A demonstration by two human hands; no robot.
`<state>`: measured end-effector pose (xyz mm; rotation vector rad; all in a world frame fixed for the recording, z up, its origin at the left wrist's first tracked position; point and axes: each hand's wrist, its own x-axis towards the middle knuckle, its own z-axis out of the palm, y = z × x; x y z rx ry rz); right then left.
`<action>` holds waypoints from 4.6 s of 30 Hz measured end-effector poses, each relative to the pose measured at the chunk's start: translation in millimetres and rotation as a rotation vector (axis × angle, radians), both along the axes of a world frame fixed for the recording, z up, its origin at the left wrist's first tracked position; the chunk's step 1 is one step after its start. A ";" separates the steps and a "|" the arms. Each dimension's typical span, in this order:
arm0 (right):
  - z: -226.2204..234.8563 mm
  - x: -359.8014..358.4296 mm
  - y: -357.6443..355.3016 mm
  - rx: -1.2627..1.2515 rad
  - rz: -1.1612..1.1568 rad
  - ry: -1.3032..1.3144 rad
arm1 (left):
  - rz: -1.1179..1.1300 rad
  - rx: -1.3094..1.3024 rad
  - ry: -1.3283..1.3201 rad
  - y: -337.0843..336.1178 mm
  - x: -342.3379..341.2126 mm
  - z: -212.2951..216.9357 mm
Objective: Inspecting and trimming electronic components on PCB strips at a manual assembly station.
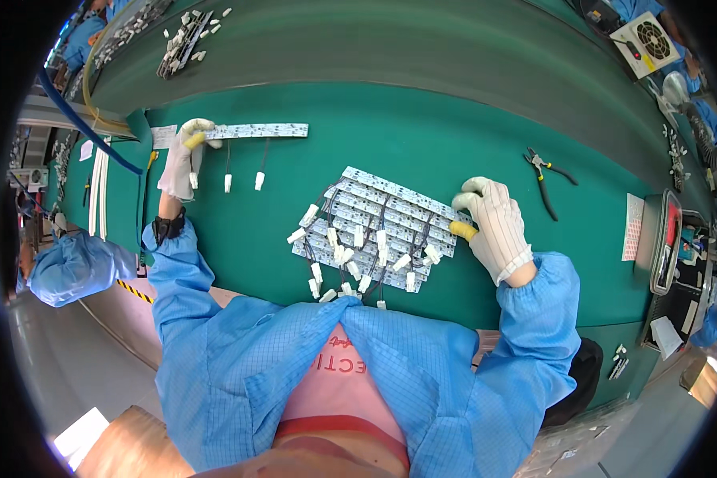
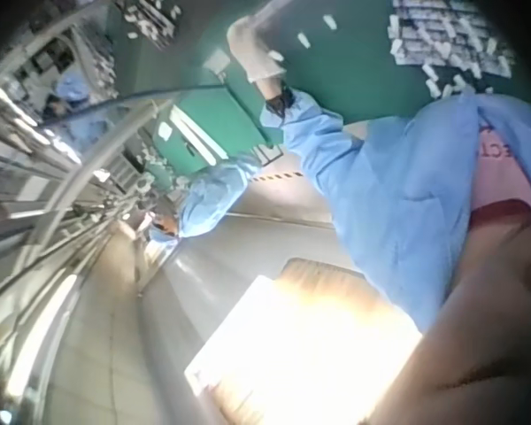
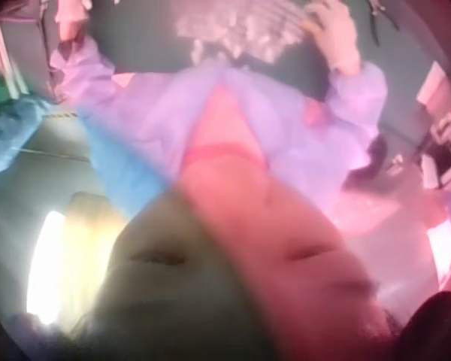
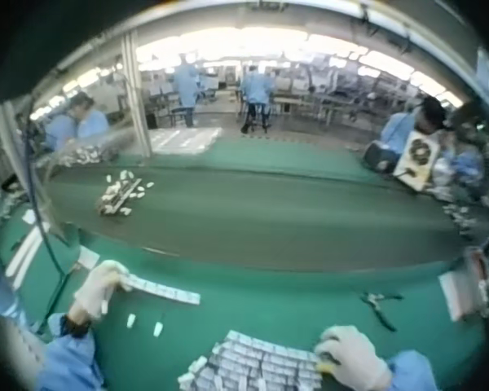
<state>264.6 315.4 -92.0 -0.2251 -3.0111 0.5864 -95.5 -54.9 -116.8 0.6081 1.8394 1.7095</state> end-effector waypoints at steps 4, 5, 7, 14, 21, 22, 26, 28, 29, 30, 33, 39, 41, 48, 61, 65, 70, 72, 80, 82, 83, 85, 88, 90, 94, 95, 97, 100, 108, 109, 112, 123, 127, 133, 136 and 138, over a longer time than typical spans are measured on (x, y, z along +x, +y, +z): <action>1.8 0.2 3.5 -0.374 -0.126 0.015 | 0.068 -0.538 0.538 -1.9 -9.0 2.2; 4.9 0.6 5.3 -0.766 -0.254 0.000 | 0.069 -0.538 0.535 9.6 1.1 11.6; 39.1 -5.3 -1.5 -1.421 -0.294 0.143 | 0.279 -0.664 1.271 28.1 26.1 28.2; 73.3 -16.1 -15.1 -1.437 -0.174 0.527 | -0.437 0.342 0.208 115.6 155.4 82.4; 73.0 -19.8 -19.3 -1.277 -0.177 0.499 | -0.242 0.280 0.162 112.8 156.2 78.6; 71.7 -19.3 -18.2 -1.280 -0.171 0.495 | -0.215 0.220 0.247 112.9 155.8 78.1; 70.2 -17.5 -15.1 -1.276 -0.286 0.405 | -0.157 0.201 0.455 110.7 152.0 70.3; 69.5 -18.2 -15.6 -1.224 -0.382 0.377 | -0.143 0.229 0.582 110.0 152.7 69.6; 68.3 -18.6 -14.7 -1.226 -0.342 0.405 | -0.138 0.225 0.581 108.9 152.8 70.3; 67.8 -15.2 -14.4 -1.223 -0.315 0.439 | -0.141 0.230 0.551 109.9 153.0 71.7; 68.0 -11.4 -9.3 -1.151 -0.232 0.418 | -0.145 0.217 0.582 109.9 149.3 72.5; 72.3 -9.2 -12.0 -1.200 -0.245 0.407 | -0.121 0.145 0.693 109.7 145.7 72.7; 73.6 -8.0 -13.8 -1.187 -0.197 0.467 | -0.134 0.094 0.498 109.9 145.8 77.9; 78.8 -6.4 -18.1 -1.104 -0.208 0.460 | -0.108 0.214 0.528 109.7 146.2 65.7; 81.3 -1.0 -19.8 -1.249 -0.090 0.405 | -0.030 0.076 0.461 116.7 139.5 62.7; 73.8 0.1 -14.5 -1.267 0.016 0.407 | -0.065 0.073 0.522 118.2 135.7 58.0; 68.6 -0.2 -10.7 -1.226 0.010 0.428 | -0.028 0.125 0.464 120.5 138.1 57.6; 84.4 -1.5 -16.8 -1.162 -0.144 0.406 | -0.002 0.129 0.371 118.6 142.4 62.4; 70.1 -6.4 -9.4 -1.044 -0.164 0.414 | -0.015 0.318 0.299 117.1 157.7 68.3; 68.3 -8.9 -10.1 -1.069 -0.179 0.411 | -0.117 0.335 0.335 109.8 153.7 70.8; 67.6 -10.2 -10.8 -1.073 -0.233 0.415 | -0.159 0.345 0.378 109.0 152.5 73.4; 66.5 -13.2 -11.7 -1.096 -0.172 0.416 | -0.168 0.267 0.651 108.8 145.4 75.6; 66.1 -14.1 -9.1 -1.036 -0.284 0.327 | -0.097 0.249 0.578 102.9 156.3 81.6; 65.0 -15.1 -8.8 -1.067 -0.267 0.343 | -0.117 0.310 0.576 107.7 151.5 80.3; 71.0 -8.9 -16.4 -1.113 -0.222 0.359 | 0.002 -0.067 0.329 109.8 145.4 81.2; 73.0 -8.9 -20.3 -1.102 -0.230 0.361 | -0.005 -0.057 0.326 110.6 145.7 76.7; 73.9 -11.1 -26.8 -1.166 -0.257 0.434 | -0.004 0.116 0.296 110.9 145.3 70.8; 69.2 -11.1 -10.2 -1.100 -0.268 0.391 | -0.078 0.241 0.245 108.2 147.1 73.7; 63.6 -9.4 -6.4 -1.098 -0.201 0.391 | -0.193 0.323 0.330 105.3 146.1 74.3; 65.2 -7.8 -8.2 -1.088 -0.216 0.399 | -0.138 0.283 0.280 108.6 148.1 74.6; 67.1 -7.5 -15.4 -1.199 -0.125 0.439 | -0.014 0.159 0.210 114.6 151.7 81.3; 83.7 -1.3 -15.5 -1.271 0.080 0.286 | 0.040 -0.137 0.486 116.5 137.0 69.3; 74.7 -2.6 -6.8 -1.187 0.102 0.317 | 0.079 0.079 0.419 119.5 140.4 63.3; 58.5 -16.2 2.8 -1.003 -0.128 0.270 | -0.179 0.553 0.159 116.0 158.0 67.1; 49.4 -24.1 -1.5 -0.974 -0.145 0.284 | -0.355 0.575 0.322 121.9 136.9 56.3; 45.1 -27.3 -8.3 -0.996 -0.282 0.351 | -0.268 0.656 0.131 124.0 146.8 54.8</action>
